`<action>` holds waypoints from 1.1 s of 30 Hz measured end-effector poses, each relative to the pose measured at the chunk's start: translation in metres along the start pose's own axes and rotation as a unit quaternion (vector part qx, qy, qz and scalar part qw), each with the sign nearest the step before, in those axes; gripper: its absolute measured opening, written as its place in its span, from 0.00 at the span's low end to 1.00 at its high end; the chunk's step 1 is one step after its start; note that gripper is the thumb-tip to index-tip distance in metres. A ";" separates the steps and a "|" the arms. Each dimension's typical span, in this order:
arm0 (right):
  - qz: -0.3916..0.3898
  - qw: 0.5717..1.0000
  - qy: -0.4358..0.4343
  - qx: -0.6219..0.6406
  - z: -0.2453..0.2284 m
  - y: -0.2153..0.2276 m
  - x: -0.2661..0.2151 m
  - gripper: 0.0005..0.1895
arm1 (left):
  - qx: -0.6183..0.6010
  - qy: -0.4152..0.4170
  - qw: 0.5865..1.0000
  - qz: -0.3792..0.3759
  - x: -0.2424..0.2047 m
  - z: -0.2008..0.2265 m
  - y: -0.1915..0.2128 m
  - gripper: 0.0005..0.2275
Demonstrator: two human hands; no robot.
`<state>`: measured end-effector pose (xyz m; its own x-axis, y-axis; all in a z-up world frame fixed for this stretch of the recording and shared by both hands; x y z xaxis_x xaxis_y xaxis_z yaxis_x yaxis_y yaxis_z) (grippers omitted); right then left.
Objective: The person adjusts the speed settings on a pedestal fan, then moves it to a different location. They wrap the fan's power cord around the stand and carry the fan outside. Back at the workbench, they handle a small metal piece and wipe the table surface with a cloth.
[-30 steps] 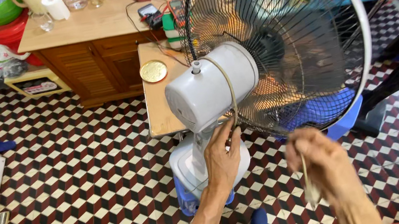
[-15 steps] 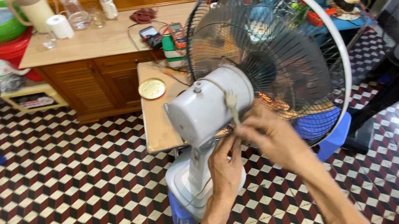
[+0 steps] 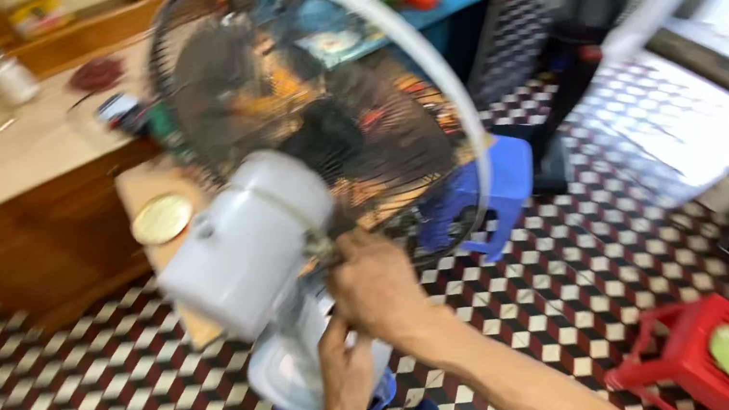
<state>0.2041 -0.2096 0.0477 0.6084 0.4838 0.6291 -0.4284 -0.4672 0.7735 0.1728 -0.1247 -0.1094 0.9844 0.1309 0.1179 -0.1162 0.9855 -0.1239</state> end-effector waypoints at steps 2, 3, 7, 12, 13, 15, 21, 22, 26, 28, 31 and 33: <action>0.008 0.999 -0.042 0.031 0.001 -0.002 -0.002 0.10 | -0.036 0.052 0.998 -0.010 0.002 -0.008 0.005 0.09; 0.010 0.997 -0.057 0.052 0.000 -0.001 -0.006 0.13 | -0.043 0.070 0.997 -0.016 -0.003 -0.009 0.007 0.10; 0.016 0.881 -0.301 0.364 0.008 0.005 -0.026 0.18 | -0.107 0.111 0.987 -0.053 -0.008 0.002 0.016 0.21; 0.013 0.681 -0.439 0.586 0.012 -0.004 -0.041 0.15 | -0.070 0.219 0.968 -0.102 0.017 0.018 0.030 0.20; 0.003 0.674 -0.434 0.598 0.013 -0.007 -0.040 0.14 | -0.058 0.210 0.968 -0.128 0.025 0.022 0.031 0.20; -0.020 0.660 -0.423 0.621 0.018 -0.009 -0.038 0.13 | 0.014 0.199 0.963 -0.183 0.034 0.033 0.036 0.25; 0.032 0.784 -0.443 0.433 0.031 0.036 -0.021 0.13 | 0.116 0.126 0.972 -0.163 0.030 0.061 0.021 0.28; 0.068 0.785 -0.451 0.420 0.034 0.046 -0.010 0.13 | 0.063 0.092 0.983 -0.145 0.026 0.067 0.024 0.22; 0.115 0.874 -0.292 0.371 0.027 0.082 0.051 0.11 | 0.156 -0.038 0.983 -0.085 -0.001 0.097 0.029 0.25; 0.151 0.892 -0.233 0.356 0.020 0.098 0.082 0.10 | 0.149 -0.142 0.977 -0.062 -0.025 0.122 0.042 0.18; 0.187 0.902 -0.204 0.332 0.011 0.116 0.117 0.09 | 0.248 -0.297 0.920 0.059 -0.036 0.163 0.074 0.15; 0.189 0.899 -0.184 0.348 0.007 0.120 0.139 0.08 | 0.312 -0.325 0.883 0.132 -0.025 0.188 0.093 0.22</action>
<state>0.2418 -0.2034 0.2275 0.7427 -0.0251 0.6691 -0.2066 -0.9591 0.1933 0.1121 -0.0156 0.0610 0.6522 0.1993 0.7313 -0.5792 0.7535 0.3112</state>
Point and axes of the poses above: each hand's wrist, its own x-axis towards the middle knuckle, its own y-axis out of the back of the hand, z = x × y, the point moved 3 cm from there along x, towards the middle knuckle, and after that the axes turned 4 degrees about y, right-handed, at the moved point
